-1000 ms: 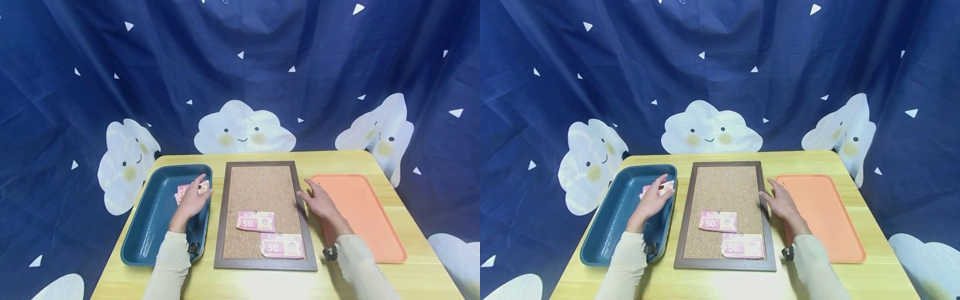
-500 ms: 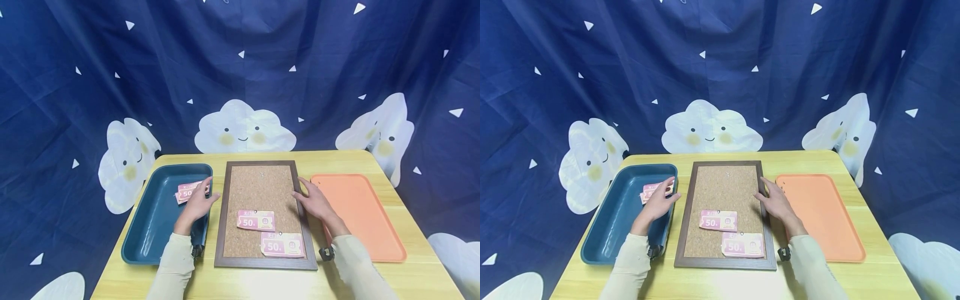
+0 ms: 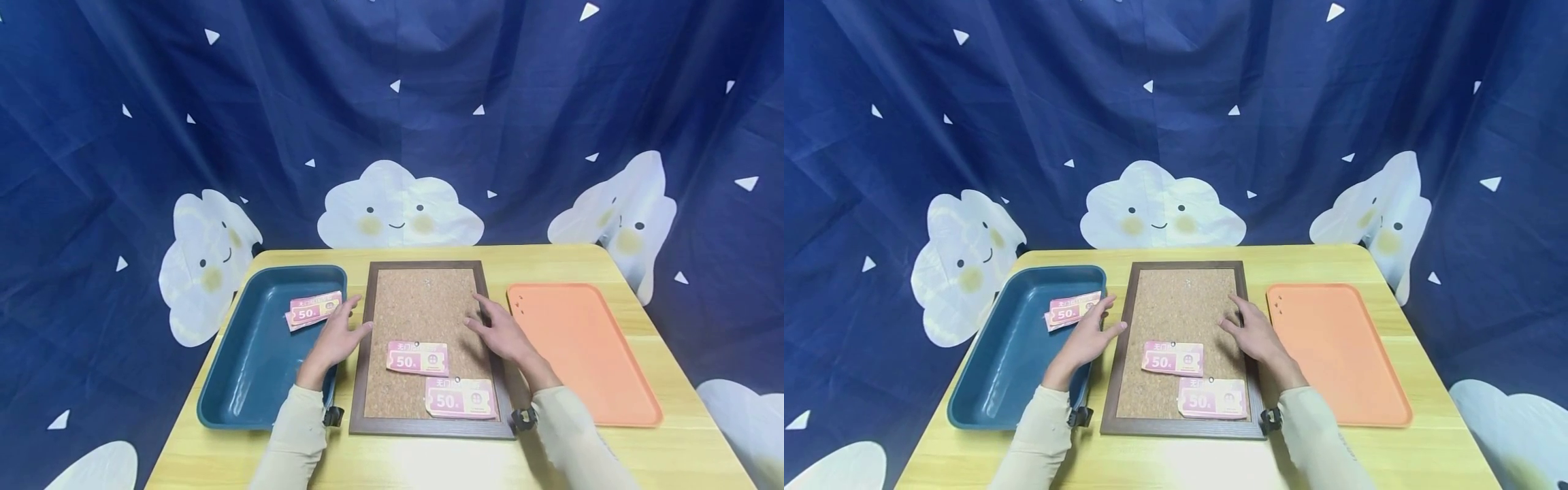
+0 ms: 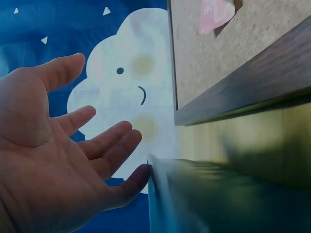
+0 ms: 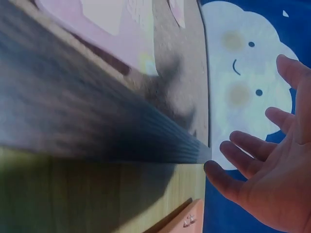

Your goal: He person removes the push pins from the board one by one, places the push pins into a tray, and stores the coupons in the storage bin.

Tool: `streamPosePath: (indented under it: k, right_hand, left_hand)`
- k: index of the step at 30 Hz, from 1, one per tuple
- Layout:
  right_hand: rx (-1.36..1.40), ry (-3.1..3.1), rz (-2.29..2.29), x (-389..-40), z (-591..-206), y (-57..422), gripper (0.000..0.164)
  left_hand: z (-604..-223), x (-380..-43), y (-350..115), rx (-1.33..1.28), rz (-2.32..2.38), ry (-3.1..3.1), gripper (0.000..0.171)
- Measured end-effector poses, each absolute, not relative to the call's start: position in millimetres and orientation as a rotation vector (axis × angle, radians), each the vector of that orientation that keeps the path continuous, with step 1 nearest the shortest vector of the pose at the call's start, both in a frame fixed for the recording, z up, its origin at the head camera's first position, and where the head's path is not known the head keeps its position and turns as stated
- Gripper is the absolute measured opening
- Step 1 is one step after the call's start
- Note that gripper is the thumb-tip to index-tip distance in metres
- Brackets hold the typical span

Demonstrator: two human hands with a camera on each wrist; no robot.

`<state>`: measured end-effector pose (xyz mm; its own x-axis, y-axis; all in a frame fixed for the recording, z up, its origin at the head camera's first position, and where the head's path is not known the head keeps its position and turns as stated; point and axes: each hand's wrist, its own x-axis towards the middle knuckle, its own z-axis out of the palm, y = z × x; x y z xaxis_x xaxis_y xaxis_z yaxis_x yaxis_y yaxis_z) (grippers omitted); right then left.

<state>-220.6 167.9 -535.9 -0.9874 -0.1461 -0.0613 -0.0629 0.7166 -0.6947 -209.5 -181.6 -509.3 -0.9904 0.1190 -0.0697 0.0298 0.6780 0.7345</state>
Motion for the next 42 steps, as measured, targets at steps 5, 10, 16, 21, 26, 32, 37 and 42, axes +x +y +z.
streamPosePath:
  k: [5,10,16,21,26,32,37,42]
  right_hand:
    - [-0.168,2.800,-1.123,-218.0,-536.9,160.2,0.068]
    - [-0.189,2.801,-1.121,-214.9,-535.3,154.2,0.068]
    - [-0.212,2.776,-1.129,-213.1,-537.7,148.0,0.069]
    - [-0.234,2.771,-1.140,-212.0,-540.3,141.1,0.068]
    - [-0.252,2.770,-1.109,-209.9,-543.2,132.8,0.067]
    - [-0.241,2.750,-1.101,-207.5,-544.8,123.2,0.066]
    - [-0.267,2.757,-1.059,-207.2,-545.4,113.7,0.063]
    - [-0.300,2.756,-1.044,-206.5,-544.4,107.3,0.062]
  left_hand:
    - [-507.9,-204.6,-174.0,0.107,1.192,2.785,0.066]
    - [-507.8,-203.1,-167.2,0.122,1.186,2.794,0.064]
    - [-512.5,-200.5,-161.5,0.137,1.194,2.777,0.065]
    - [-518.4,-198.1,-157.6,0.166,1.194,2.775,0.067]
    - [-525.5,-195.9,-153.0,0.191,1.202,2.752,0.067]
    - [-533.2,-193.2,-148.1,0.229,1.198,2.734,0.065]
    - [-538.2,-191.5,-144.6,0.260,1.168,2.759,0.062]
    - [-540.7,-189.4,-140.0,0.262,1.133,2.766,0.058]
